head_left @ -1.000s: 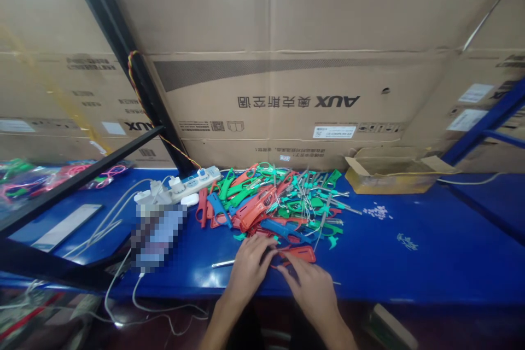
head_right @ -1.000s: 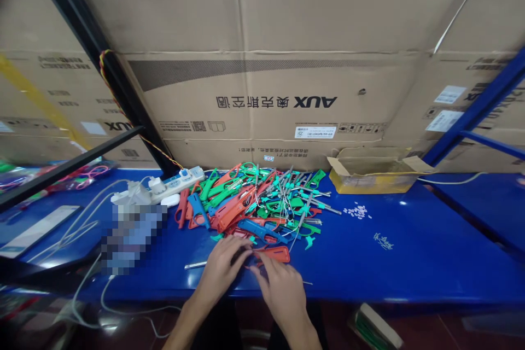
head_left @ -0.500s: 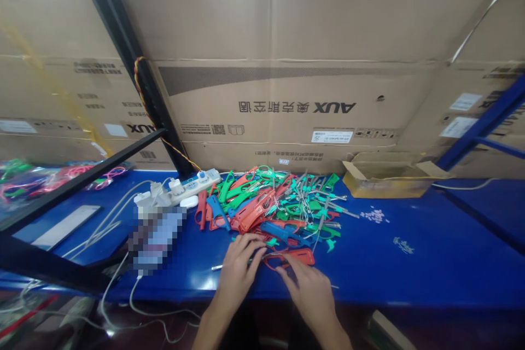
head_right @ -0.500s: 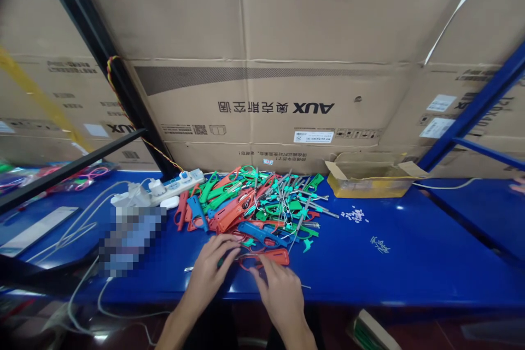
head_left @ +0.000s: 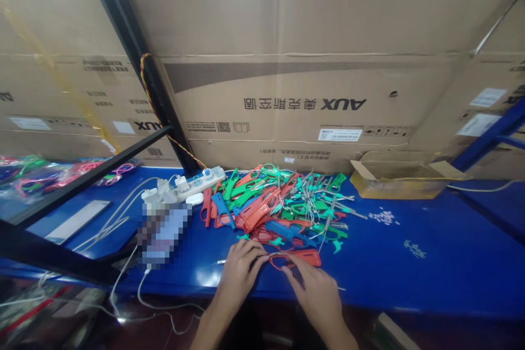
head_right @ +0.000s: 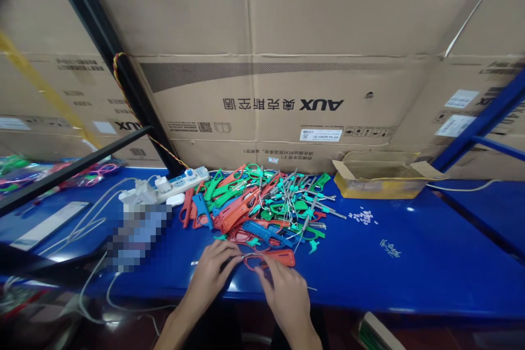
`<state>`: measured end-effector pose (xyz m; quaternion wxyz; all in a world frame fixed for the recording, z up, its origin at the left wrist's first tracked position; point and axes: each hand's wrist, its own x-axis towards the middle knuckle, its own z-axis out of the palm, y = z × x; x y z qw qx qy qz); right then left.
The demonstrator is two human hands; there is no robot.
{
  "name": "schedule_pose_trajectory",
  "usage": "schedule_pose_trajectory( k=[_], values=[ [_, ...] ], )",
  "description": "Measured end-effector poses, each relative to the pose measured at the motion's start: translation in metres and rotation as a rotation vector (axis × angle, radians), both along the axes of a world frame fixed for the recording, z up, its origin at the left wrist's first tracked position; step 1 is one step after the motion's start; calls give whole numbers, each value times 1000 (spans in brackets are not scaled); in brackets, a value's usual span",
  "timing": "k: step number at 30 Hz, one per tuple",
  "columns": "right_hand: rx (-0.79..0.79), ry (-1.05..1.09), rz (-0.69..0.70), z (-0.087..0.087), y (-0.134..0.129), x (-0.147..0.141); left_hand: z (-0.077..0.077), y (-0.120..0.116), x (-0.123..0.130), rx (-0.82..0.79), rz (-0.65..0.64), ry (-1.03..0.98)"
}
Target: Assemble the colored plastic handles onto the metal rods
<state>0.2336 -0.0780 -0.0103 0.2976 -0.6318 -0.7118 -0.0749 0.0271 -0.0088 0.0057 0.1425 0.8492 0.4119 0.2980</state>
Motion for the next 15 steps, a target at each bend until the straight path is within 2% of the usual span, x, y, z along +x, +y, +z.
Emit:
schedule_pose_trajectory(
  k=[4, 8, 11, 15],
  values=[
    [40, 3, 0, 0, 1, 0, 1, 2, 0, -34, -7, -30],
    [54, 1, -19, 0, 1, 0, 13, 8, 11, -39, -15, -69],
    [48, -13, -32, 1, 0, 0, 22, 16, 25, -12, 20, 60],
    [51, -21, -40, 0, 0, 0, 20, 22, 39, -4, 64, 215]
  ],
)
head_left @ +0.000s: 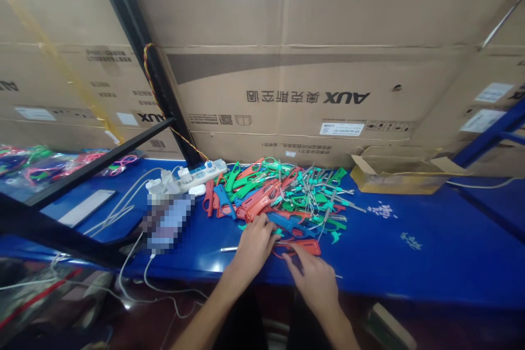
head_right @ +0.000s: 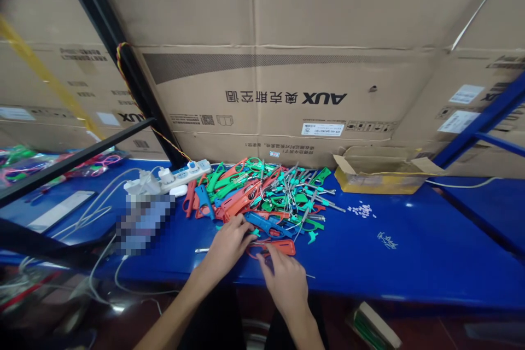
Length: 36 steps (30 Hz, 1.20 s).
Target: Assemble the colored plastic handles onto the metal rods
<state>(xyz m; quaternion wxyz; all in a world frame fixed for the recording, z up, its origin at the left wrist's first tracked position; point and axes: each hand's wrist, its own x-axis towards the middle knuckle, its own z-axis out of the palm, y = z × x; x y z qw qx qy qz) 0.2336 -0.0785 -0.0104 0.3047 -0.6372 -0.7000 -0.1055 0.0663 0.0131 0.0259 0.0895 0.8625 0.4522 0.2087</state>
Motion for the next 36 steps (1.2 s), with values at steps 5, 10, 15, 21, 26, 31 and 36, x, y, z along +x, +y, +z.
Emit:
schedule_pose_trajectory(
  k=[5, 10, 15, 21, 26, 31, 36],
  values=[
    [24, -8, -19, -3, 0, 0, 2, 1, 2, 9, -7, -41],
    [5, -5, -42, -2, -1, -3, 17, -9, -11, -18, -125, -297],
    [-28, 88, -34, 4, -12, 13, 6, -37, -28, -87, -98, -526],
    [-12, 63, 7, 8, -19, 48, -7, -48, -39, -163, -46, -636],
    [-70, -7, 169, 8, -4, 49, -8, -40, -30, -124, -22, -661],
    [-76, -3, 263, 5, 10, 38, -14, -41, -29, -47, -111, -574],
    [-105, 112, 338, 5, 15, 32, -26, -42, -40, -12, -21, -571]
  ],
)
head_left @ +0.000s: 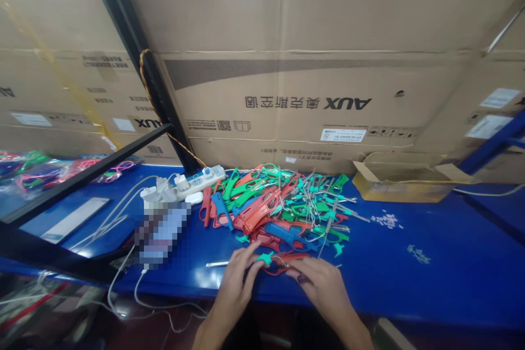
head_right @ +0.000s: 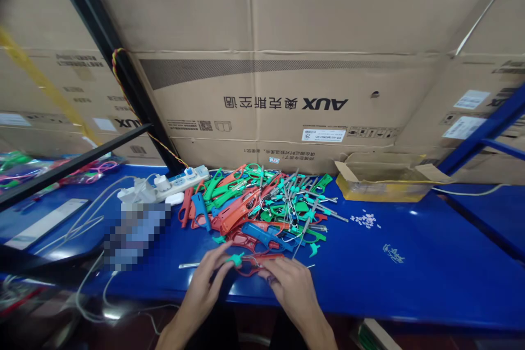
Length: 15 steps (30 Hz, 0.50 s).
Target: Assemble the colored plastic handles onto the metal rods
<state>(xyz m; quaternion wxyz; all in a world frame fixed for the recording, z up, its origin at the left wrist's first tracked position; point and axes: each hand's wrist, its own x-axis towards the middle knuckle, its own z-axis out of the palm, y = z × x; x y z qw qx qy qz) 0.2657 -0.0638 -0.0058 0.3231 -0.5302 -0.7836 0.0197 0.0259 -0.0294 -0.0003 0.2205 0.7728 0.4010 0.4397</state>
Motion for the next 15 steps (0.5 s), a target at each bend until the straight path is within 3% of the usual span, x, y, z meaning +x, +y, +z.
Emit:
schedule_pose_trajectory(
  k=[3, 7, 11, 15],
  values=[
    [3, -22, 3, -2, -1, 0, -4, 1, -8, 37, 68, -2],
    [27, -42, 16, -3, -2, -1, 7, 2, -11, 168, 6, 126],
    [19, -43, 58, 3, -3, -3, 21, 5, -8, 198, -30, 187],
    [32, -74, 78, 9, -4, -5, 25, 8, -8, 203, -65, 224]
  ],
)
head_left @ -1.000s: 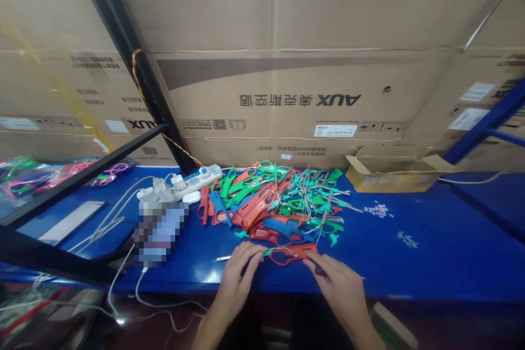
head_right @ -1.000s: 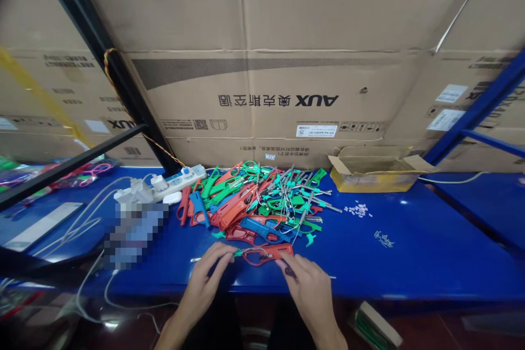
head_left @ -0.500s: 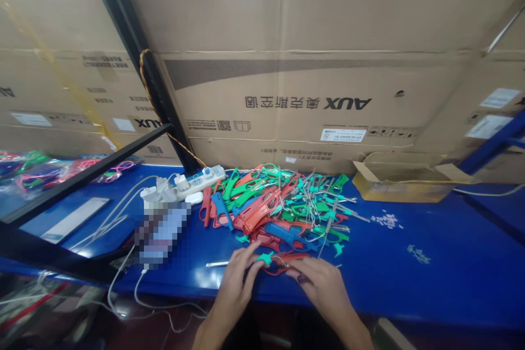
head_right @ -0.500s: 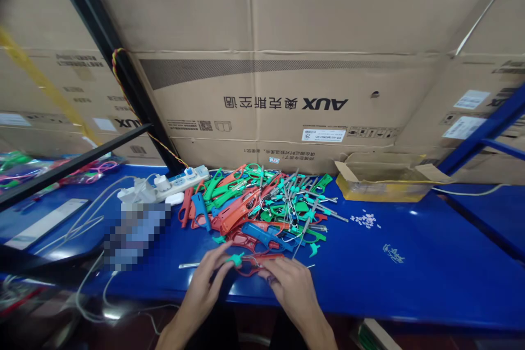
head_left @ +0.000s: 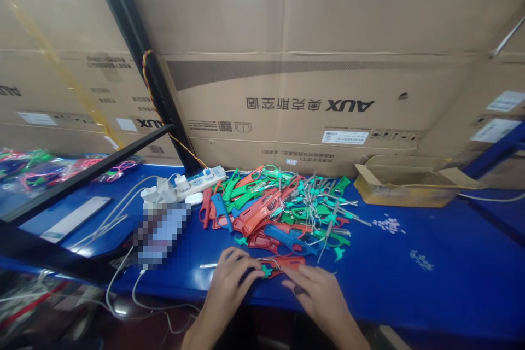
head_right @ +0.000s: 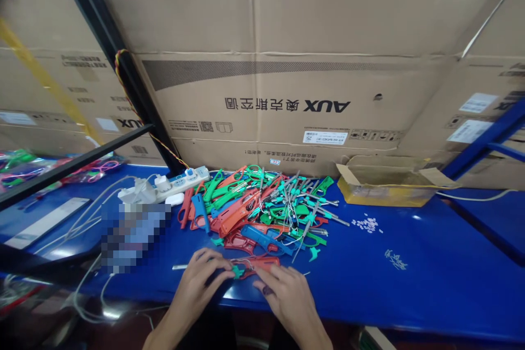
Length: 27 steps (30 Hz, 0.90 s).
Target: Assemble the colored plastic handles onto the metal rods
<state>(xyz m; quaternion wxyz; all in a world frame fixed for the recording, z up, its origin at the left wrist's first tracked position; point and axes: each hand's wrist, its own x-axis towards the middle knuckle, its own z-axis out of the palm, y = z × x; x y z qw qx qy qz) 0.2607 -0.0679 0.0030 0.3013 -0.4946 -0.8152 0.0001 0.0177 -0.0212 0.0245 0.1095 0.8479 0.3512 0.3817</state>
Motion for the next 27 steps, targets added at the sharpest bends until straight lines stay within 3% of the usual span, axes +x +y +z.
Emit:
schedule_pose_trajectory(
  k=[8, 27],
  values=[
    [-60, 9, 18, -6, 0, 3, -6, 2, 0, -48, -7, 24],
    [-264, 87, 41, -3, 1, 4, -2, 26, -8, -62, -53, 362]
  ],
)
